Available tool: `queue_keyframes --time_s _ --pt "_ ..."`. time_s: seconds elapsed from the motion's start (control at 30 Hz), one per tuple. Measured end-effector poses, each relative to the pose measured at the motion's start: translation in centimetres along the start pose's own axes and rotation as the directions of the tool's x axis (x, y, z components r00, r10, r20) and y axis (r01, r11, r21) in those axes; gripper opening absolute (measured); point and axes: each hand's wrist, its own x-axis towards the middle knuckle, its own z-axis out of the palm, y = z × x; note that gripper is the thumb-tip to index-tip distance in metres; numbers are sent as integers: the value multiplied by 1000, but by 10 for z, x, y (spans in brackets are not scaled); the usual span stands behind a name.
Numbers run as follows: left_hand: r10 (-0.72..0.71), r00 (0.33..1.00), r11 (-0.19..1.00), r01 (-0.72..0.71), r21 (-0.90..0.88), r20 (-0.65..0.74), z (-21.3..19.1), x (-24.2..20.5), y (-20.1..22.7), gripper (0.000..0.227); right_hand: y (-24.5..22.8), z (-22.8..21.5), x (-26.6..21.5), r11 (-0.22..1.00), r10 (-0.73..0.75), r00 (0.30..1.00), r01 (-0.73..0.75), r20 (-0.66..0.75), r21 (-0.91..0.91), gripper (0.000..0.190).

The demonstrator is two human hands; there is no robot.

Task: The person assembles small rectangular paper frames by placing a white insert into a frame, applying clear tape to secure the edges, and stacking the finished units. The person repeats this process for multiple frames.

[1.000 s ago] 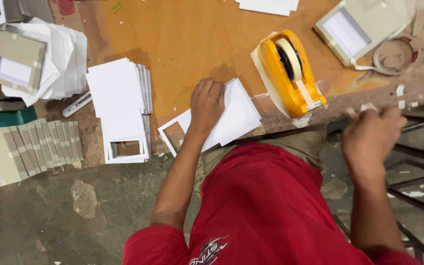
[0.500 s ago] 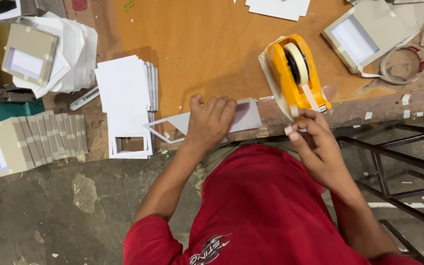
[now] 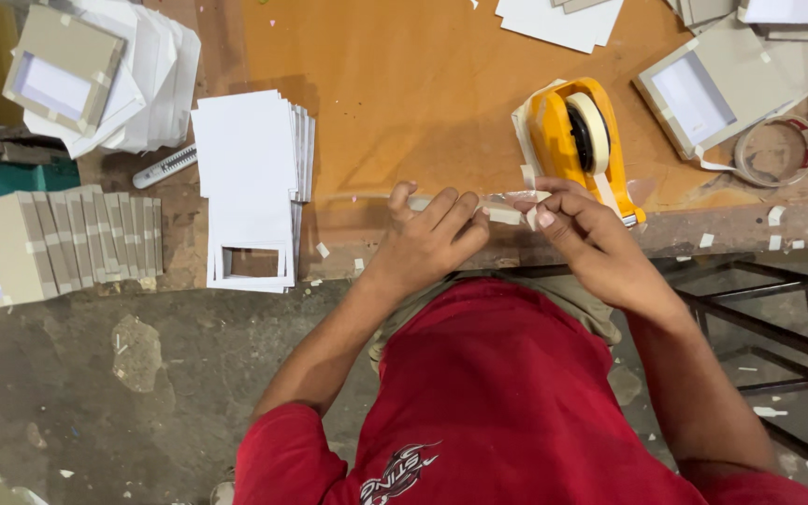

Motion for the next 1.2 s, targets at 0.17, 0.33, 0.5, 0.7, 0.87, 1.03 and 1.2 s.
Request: queue_keyframes --time_s 0.17,0.33,0.5,0.7,0.87,1.03,1.2 --pt "-15 998 999 13 -40 -60 -2 2 0 12 -9 -5 11 995 95 988 -91 121 -43 32" --pt "-18 999 998 15 -64 -46 -5 3 -3 11 -15 -15 19 987 67 975 -35 211 -155 31" --pt "-15 996 999 11 -50 -84 -3 5 -1 14 -18 -16 27 940 -81 965 156 248 -302 23" --pt "-39 997 997 34 -65 -71 -4 1 0 13 -20 -14 30 932 -55 967 139 248 -334 23" --pt "-31 997 998 27 -54 -75 -3 -1 -2 16 -25 -12 31 934 -62 964 148 260 -326 24" --pt "-46 996 996 40 -81 -79 -1 -1 -3 18 -28 -11 35 926 -55 958 154 281 -344 24" --pt "-51 994 996 45 -72 -92 0 -3 -2 19 -31 -11 35 916 4 960 109 281 -387 25"
